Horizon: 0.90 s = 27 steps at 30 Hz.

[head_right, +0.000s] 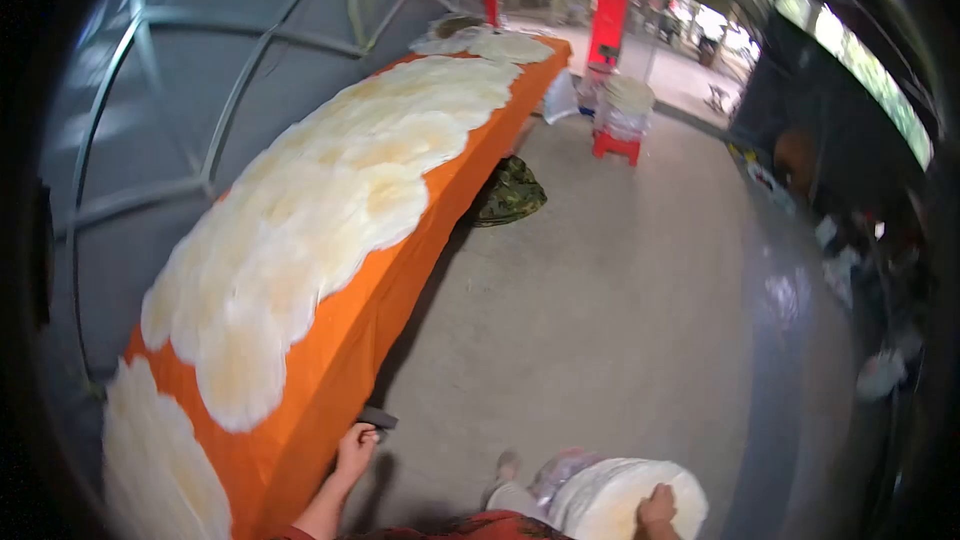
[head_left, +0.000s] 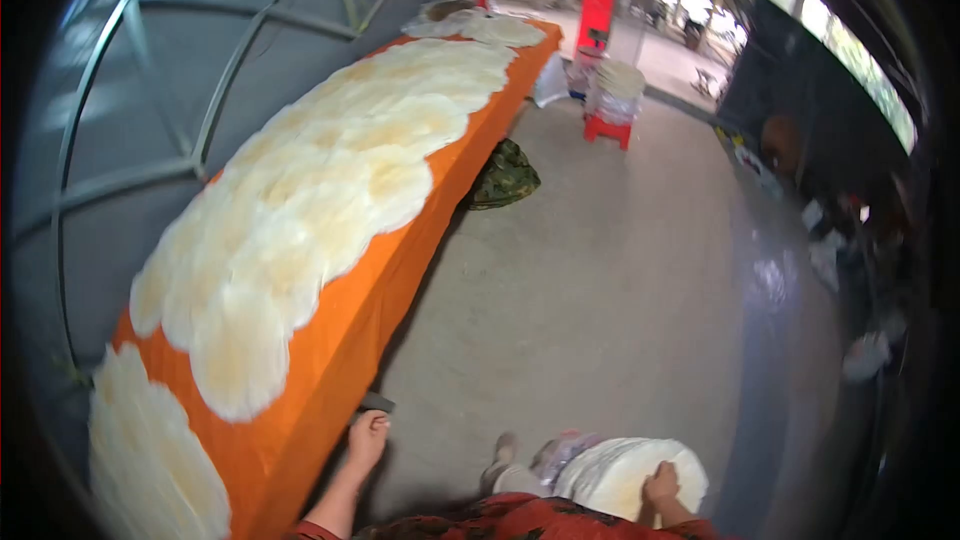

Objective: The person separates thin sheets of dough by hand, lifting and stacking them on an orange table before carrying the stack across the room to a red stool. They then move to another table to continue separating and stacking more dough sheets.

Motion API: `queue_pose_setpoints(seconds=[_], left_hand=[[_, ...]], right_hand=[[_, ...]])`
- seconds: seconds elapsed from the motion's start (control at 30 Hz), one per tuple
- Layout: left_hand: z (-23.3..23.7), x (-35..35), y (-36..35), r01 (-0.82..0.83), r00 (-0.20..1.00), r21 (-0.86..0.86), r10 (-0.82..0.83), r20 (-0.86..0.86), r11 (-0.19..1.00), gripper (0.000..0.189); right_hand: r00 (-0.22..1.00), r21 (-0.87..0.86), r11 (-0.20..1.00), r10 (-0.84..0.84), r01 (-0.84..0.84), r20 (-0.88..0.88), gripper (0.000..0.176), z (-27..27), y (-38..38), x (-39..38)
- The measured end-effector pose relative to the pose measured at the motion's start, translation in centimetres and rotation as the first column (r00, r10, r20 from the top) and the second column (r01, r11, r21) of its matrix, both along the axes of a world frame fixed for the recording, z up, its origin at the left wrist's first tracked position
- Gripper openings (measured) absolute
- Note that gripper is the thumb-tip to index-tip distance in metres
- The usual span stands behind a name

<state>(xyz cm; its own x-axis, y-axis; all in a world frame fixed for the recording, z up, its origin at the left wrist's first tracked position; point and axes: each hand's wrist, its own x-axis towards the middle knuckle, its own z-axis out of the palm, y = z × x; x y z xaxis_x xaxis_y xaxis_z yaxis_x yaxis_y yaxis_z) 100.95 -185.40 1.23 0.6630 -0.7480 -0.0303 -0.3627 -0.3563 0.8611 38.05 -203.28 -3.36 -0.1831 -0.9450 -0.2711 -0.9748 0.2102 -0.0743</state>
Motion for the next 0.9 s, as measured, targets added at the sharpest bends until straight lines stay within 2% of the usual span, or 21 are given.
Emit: queue_pose_setpoints(seconds=[0.03, 0.07, 0.1, 0.17, 0.23, 0.3, 0.4, 0.43, 0.47, 0.53, 0.6, 0.63, 0.67, 0.7, 0.73, 0.77, 0.8, 0.83, 0.87, 0.9], left_hand=[[-0.3, 1.3, -2.6, 0.037, 0.997, -0.020, -0.038, -0.066, 0.999, 0.020], [1.5, 1.5, -5.3, 0.085, 0.994, -0.032, -0.087, -0.062, 0.996, 0.019], [3.9, 1.3, -7.9, 0.122, 0.988, 0.051, -0.116, -0.100, 0.991, 0.018], [4.2, 2.3, -10.8, 0.248, 0.969, 0.148, -0.242, -0.055, 0.957, 0.014], [0.8, 3.8, -12.1, 0.221, 0.975, 0.190, -0.215, -0.055, 0.956, 0.007], [-2.5, 5.3, -13.5, 0.170, 0.979, 0.294, -0.129, -0.155, 0.941, 0.005], [-2.6, 6.4, -21.1, 0.160, 0.965, 0.466, -0.039, -0.259, 0.870, 0.007], [-2.6, 7.0, -24.1, 0.164, 0.962, 0.484, -0.030, -0.273, 0.860, 0.008], [-2.8, 7.8, -27.3, 0.169, 0.958, 0.494, -0.026, -0.284, 0.853, 0.009], [-3.7, 9.7, -33.9, 0.181, 0.952, 0.498, -0.024, -0.305, 0.848, 0.011], [-5.4, 12.0, -42.0, 0.205, 0.947, 0.480, -0.049, -0.318, 0.853, 0.013], [-6.3, 13.2, -46.2, 0.221, 0.945, 0.460, -0.071, -0.320, 0.860, 0.014], [-7.0, 14.6, -50.5, 0.237, 0.944, 0.430, -0.101, -0.315, 0.871, 0.015], [-7.7, 16.1, -55.7, 0.250, 0.942, 0.389, -0.130, -0.308, 0.887, 0.016], [-8.2, 17.2, -60.5, 0.268, 0.941, 0.344, -0.168, -0.295, 0.900, 0.017], [-8.4, 18.3, -65.4, 0.292, 0.937, 0.288, -0.213, -0.276, 0.912, 0.018], [-8.4, 19.5, -71.0, 0.315, 0.936, 0.210, -0.266, -0.232, 0.925, 0.019], [-8.3, 20.7, -76.2, 0.347, 0.928, 0.133, -0.320, -0.193, 0.928, 0.020], [-7.8, 21.6, -81.6, 0.378, 0.919, 0.067, -0.366, -0.147, 0.923, 0.021], [-3.3, 21.2, -87.2, 0.381, 0.917, 0.061, -0.369, -0.149, 0.923, 0.021]], right_hand=[[0.997, 0.166, 0.985, -0.058, 0.051, 0.042, 0.045, 1.6, -0.8, 1.0], [1.000, 0.057, 0.998, -0.022, 0.021, 0.007, 0.044, 0.9, -0.4, 1.0], [0.999, 0.027, 0.999, 0.032, -0.033, 0.028, 0.048, 1.2, -0.5, 0.7], [1.000, -0.031, 0.999, 0.006, -0.006, 0.003, 0.042, 2.0, -0.9, 1.1], [0.993, 0.076, 0.991, -0.104, 0.108, -0.059, 0.024, 1.4, -2.4, 1.5], [0.972, 0.168, 0.961, -0.201, 0.219, -0.119, 0.019, 0.6, -4.3, 1.1], [0.973, 0.378, 0.898, -0.195, 0.226, -0.120, 0.019, -1.1, -11.8, 0.5], [0.983, 0.450, 0.874, -0.151, 0.184, -0.108, 0.019, -3.5, -14.7, -0.8], [0.995, 0.526, 0.846, -0.058, 0.090, -0.077, 0.020, -6.1, -18.4, -1.6], [0.980, 0.593, 0.781, 0.185, -0.196, 0.080, 0.022, -14.7, -27.9, -3.8], [0.981, 0.624, 0.782, -0.126, 0.005, 0.150, 0.020, -13.5, -39.7, 1.8], [0.822, 0.611, 0.729, -0.527, 0.308, 0.215, 0.017, -11.0, -45.6, 7.4], [0.599, 0.538, 0.775, -0.613, 0.331, 0.515, 0.022, -7.2, -49.5, 11.8], [0.518, 0.590, 0.746, -0.652, 0.309, 0.553, 0.026, -8.8, -54.0, 14.2], [0.048, 0.779, 0.627, -0.778, 0.018, 0.626, 0.030, -9.6, -57.8, 14.6], [0.280, 0.727, 0.684, -0.711, 0.061, 0.645, 0.027, -7.2, -60.6, 18.4], [0.494, 0.692, 0.722, -0.603, 0.003, 0.627, 0.024, -4.2, -63.8, 21.8], [0.594, 0.672, 0.739, -0.522, -0.043, 0.612, 0.021, -0.2, -66.6, 25.0], [0.575, 0.621, 0.783, -0.486, -0.048, 0.658, 0.019, -0.8, -68.5, 25.3], [0.556, 0.564, 0.824, -0.445, -0.052, 0.702, 0.018, -2.5, -70.2, 25.2]])
